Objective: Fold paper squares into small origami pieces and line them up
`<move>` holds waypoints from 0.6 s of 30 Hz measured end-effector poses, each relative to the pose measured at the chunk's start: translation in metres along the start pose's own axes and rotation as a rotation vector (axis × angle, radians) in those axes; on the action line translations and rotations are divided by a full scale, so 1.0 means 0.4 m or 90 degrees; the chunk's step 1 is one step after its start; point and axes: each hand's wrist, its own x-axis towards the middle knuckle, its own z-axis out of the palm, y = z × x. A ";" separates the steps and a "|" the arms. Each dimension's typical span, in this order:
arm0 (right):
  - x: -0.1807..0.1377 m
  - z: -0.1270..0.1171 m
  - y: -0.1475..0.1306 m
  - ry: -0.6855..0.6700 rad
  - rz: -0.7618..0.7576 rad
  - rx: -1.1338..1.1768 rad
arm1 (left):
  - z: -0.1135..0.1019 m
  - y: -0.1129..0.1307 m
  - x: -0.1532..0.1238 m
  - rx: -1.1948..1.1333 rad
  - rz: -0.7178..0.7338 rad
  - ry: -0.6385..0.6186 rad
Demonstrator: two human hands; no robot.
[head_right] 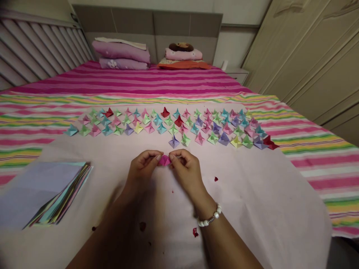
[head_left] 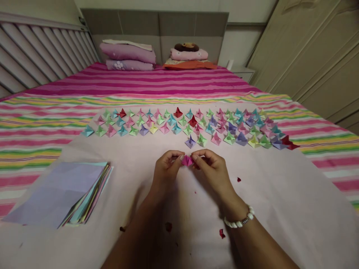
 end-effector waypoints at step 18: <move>0.006 0.004 0.023 0.006 0.024 0.010 | 0.006 -0.029 -0.003 0.127 0.051 0.050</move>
